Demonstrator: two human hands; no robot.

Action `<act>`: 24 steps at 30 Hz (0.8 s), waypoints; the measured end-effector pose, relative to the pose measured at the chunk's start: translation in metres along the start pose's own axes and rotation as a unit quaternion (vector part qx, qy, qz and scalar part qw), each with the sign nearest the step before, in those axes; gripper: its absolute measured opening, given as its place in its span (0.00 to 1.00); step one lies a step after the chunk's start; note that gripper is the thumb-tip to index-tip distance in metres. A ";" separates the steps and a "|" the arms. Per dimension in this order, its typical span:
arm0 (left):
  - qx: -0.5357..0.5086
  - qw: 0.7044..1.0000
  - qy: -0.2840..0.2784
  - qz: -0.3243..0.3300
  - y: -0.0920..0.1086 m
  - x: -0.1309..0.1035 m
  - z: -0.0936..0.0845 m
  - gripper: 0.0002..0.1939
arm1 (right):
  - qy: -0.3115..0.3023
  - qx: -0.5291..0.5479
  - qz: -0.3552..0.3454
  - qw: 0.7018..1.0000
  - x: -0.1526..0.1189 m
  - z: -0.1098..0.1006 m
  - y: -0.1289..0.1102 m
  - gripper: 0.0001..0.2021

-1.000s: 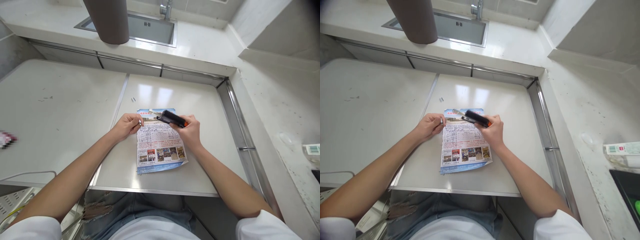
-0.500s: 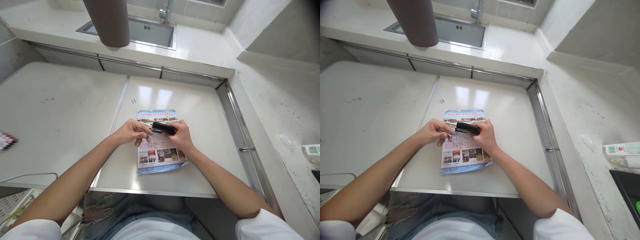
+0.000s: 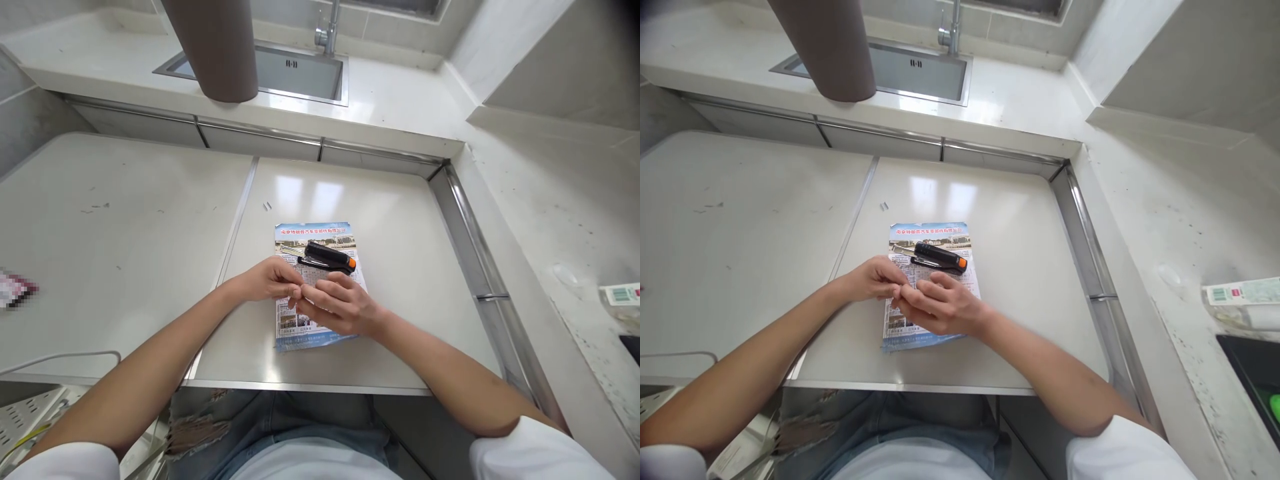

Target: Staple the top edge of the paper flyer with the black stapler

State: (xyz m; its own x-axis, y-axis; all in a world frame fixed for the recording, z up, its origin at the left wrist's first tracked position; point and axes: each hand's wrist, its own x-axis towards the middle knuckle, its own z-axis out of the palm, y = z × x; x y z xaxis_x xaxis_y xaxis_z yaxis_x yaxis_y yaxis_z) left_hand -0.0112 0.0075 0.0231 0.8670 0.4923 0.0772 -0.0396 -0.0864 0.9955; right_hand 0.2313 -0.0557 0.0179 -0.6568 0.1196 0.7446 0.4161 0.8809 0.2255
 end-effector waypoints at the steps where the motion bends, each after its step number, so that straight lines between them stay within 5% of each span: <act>1: 0.001 1.000 -0.014 0.008 0.000 0.001 0.002 0.27 | 0.002 0.001 -0.004 1.000 0.002 0.001 -0.002 0.05; 13: -0.096 0.993 -0.066 0.006 0.003 -0.003 0.008 0.20 | 0.037 -0.012 -0.033 0.999 0.001 -0.008 0.008 0.04; 18: -0.091 0.991 -0.092 0.023 0.003 -0.005 0.007 0.27 | 0.039 -0.041 -0.052 0.997 -0.019 -0.006 0.004 0.10; 20: -0.069 0.996 -0.014 0.045 0.003 -0.006 0.001 0.29 | -0.011 -0.007 -0.006 1.000 -0.033 -0.004 0.010 0.14; 24: 0.013 0.961 0.270 0.059 -0.001 -0.010 -0.021 0.21 | -0.075 -0.048 0.242 0.966 -0.053 -0.010 0.051 0.18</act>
State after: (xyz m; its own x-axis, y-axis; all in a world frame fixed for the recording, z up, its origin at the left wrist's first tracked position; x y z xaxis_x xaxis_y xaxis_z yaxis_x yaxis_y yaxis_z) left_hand -0.0299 0.0208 0.0227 0.4725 0.8550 0.2138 -0.1033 -0.1872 0.9769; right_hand 0.2938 -0.0219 -0.0041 -0.4518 0.5776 0.6799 0.7485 0.6601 -0.0634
